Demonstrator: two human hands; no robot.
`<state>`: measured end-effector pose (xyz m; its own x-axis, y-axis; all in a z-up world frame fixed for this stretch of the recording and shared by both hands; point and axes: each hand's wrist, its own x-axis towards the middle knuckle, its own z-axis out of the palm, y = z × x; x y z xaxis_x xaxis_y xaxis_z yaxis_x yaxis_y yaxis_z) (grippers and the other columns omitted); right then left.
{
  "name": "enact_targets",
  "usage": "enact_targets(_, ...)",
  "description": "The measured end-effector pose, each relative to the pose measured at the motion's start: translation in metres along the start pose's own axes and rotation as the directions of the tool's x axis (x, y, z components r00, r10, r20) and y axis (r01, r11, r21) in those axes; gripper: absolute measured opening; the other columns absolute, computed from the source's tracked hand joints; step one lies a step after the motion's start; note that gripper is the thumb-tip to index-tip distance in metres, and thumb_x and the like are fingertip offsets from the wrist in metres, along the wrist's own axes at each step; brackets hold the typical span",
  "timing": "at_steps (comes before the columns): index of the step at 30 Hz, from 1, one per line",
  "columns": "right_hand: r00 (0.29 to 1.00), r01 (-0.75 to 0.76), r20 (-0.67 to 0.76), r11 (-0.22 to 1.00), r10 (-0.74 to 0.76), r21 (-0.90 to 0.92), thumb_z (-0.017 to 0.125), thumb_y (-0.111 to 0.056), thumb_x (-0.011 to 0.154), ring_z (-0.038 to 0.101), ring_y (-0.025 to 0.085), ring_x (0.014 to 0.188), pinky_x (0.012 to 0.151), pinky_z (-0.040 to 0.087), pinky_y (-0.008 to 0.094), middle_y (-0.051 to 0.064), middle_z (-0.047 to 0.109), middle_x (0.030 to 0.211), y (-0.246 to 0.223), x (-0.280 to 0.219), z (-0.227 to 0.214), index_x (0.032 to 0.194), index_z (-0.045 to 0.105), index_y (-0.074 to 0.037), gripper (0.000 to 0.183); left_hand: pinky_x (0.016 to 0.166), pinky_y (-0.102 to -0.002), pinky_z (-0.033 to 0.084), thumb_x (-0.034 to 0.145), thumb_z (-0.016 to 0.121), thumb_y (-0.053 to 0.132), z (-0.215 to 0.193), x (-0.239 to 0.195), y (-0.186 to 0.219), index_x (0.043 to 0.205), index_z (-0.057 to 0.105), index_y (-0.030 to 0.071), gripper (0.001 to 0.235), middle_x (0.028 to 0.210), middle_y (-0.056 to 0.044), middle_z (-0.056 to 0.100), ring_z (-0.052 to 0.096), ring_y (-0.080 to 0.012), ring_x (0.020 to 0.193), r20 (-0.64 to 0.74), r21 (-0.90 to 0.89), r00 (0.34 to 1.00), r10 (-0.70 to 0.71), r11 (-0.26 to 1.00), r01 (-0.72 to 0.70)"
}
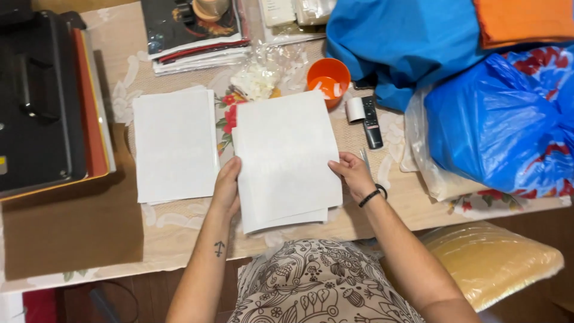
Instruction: The person seals white envelopes by applying adhesive tape to the flaps. They use scissors to cut the tape and smooth the flaps down. The person also handles a stack of printed booklets, placing them on the table.
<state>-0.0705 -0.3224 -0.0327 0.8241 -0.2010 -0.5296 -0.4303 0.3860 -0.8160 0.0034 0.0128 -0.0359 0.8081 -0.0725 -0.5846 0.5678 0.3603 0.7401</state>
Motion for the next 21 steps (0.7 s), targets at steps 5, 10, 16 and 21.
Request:
enact_targets(5,1.0,-0.004,0.018,0.998,0.005,-0.058,0.076,-0.011,0.09,0.074,0.016,0.086,0.076,0.062,0.028,0.005,0.075,0.097,-0.006,-0.018,0.007,0.122,0.065,-0.003,0.035,0.084,-0.038,0.06,0.105,0.056,0.018,0.004,-0.032,0.02,0.131,0.062,0.004,0.031,0.11,-0.016,0.073,0.073,-0.0248,0.097,0.012,0.133,0.997,0.075,0.988,-0.076)
enact_targets(10,0.991,0.121,0.075,0.973,-0.108,-0.195,0.075,-0.016,0.091,0.07,0.008,0.082,0.074,0.059,0.023,-0.001,0.073,0.093,-0.048,-0.03,-0.012,0.118,0.068,-0.009,0.029,0.083,-0.037,0.06,0.103,0.057,0.014,-0.033,-0.041,0.041,0.128,0.062,0.002,0.029,0.106,-0.014,0.072,0.073,-0.0232,0.093,-0.073,0.033,0.974,0.213,0.977,-0.212)
enact_targets(16,0.869,0.485,0.084,0.806,-0.487,-0.34,0.071,-0.01,0.098,0.062,0.007,0.092,0.09,0.053,0.023,-0.001,0.066,0.102,-0.146,-0.094,-0.048,0.124,0.065,-0.009,0.027,0.082,-0.038,0.061,0.101,0.059,0.011,-0.059,-0.095,0.109,0.124,0.065,0.002,0.025,0.104,-0.014,0.073,0.074,-0.0235,0.091,-0.08,0.008,0.947,0.312,0.95,-0.313)
enact_targets(21,0.761,0.649,0.175,0.728,-0.625,-0.222,0.075,-0.022,0.094,0.065,0.009,0.109,0.111,0.055,0.025,0.001,0.068,0.118,-0.168,-0.098,-0.022,0.124,0.062,-0.01,0.035,0.098,-0.028,0.05,0.092,0.065,0.019,-0.072,-0.172,0.183,0.132,0.059,0.004,0.044,0.12,-0.007,0.068,0.063,-0.0141,0.107,-0.208,0.379,0.885,0.416,0.869,-0.319)
